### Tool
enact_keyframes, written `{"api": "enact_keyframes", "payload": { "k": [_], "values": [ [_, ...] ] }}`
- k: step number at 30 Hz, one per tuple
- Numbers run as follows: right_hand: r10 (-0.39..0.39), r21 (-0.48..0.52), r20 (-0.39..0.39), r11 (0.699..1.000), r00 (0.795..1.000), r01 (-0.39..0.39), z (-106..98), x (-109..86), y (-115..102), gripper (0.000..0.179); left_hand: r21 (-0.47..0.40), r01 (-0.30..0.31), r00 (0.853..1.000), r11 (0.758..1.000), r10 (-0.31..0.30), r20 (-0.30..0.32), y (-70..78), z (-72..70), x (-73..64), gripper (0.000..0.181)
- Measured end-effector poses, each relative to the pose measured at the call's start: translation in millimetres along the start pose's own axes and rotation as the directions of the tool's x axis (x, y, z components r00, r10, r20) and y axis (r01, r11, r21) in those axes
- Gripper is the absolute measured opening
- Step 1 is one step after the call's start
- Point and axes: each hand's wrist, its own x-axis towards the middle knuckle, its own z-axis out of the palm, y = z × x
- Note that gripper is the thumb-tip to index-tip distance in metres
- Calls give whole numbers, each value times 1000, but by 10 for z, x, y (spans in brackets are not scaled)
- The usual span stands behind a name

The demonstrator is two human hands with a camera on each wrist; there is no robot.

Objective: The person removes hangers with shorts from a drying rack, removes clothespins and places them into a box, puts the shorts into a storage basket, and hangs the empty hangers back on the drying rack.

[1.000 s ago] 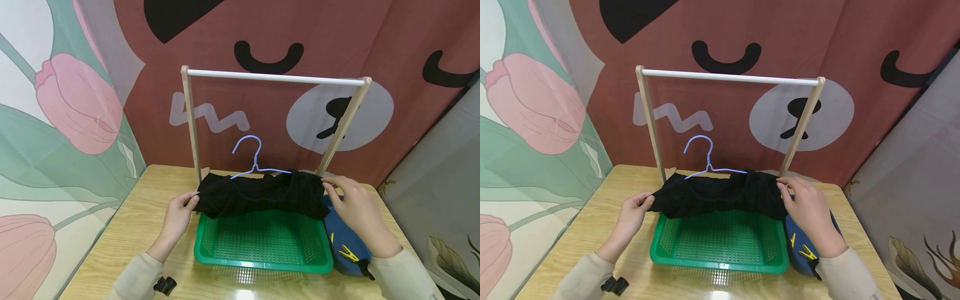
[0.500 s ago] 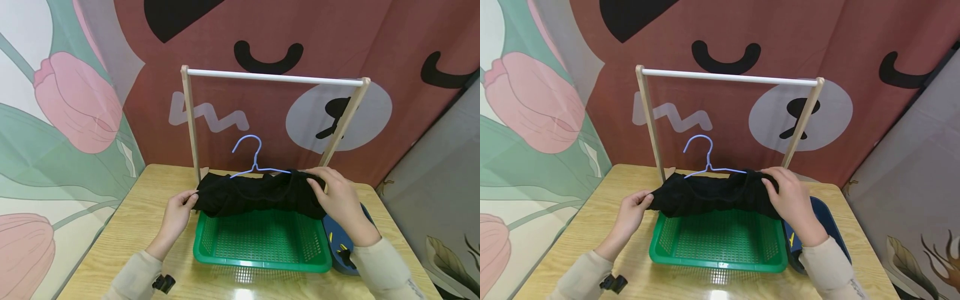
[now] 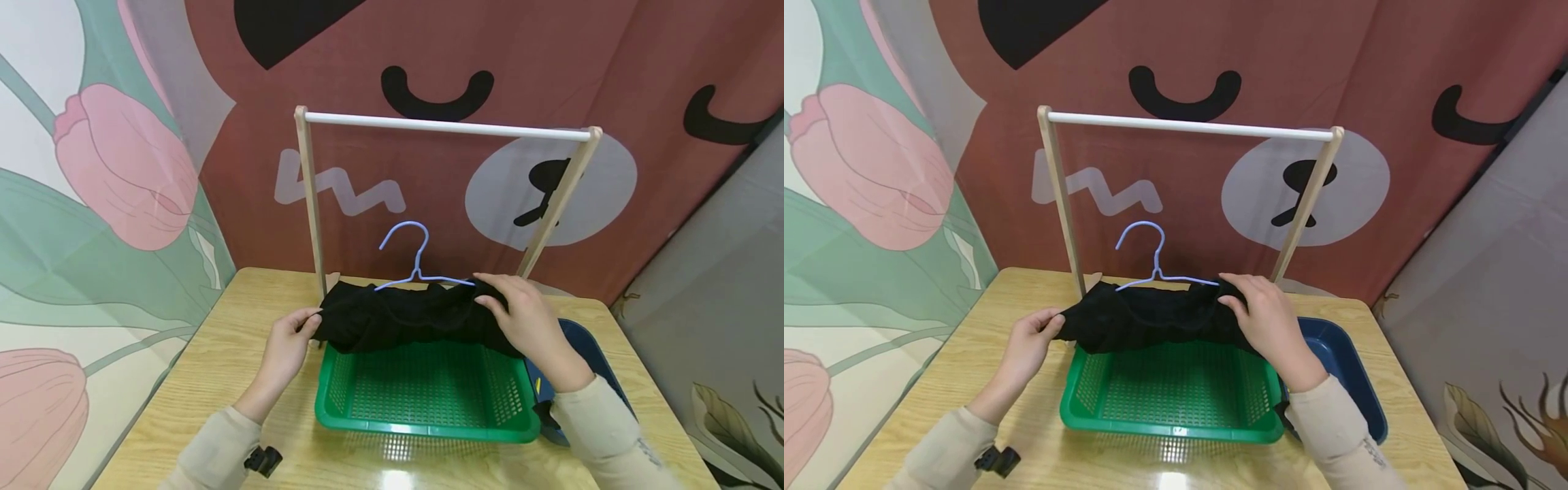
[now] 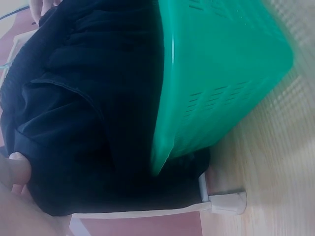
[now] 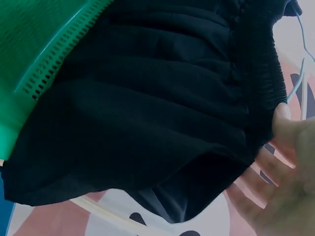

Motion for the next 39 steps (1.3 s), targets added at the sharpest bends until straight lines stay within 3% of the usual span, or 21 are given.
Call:
{"api": "enact_keyframes", "payload": {
  "k": [9,17,27,34,39],
  "values": [
    [0,16,-138,1000,990,2,93,-3,0,20,-7,-42,999,999,42,22,5,-16,-9,23],
    [80,88,-237,994,968,-61,141,-11,-31,14,14,-98,993,995,96,68,-9,-57,-12,26],
    [145,211,-302,974,942,-83,152,-11,-87,11,71,-274,957,959,265,116,72,-198,42,32],
    [148,233,-316,970,937,-74,155,-41,-122,10,142,-309,941,940,281,188,196,-124,86,38],
    [144,246,-344,968,928,-59,154,-44,-157,12,191,-324,941,926,295,166,287,-38,101,36]
  ]
}}
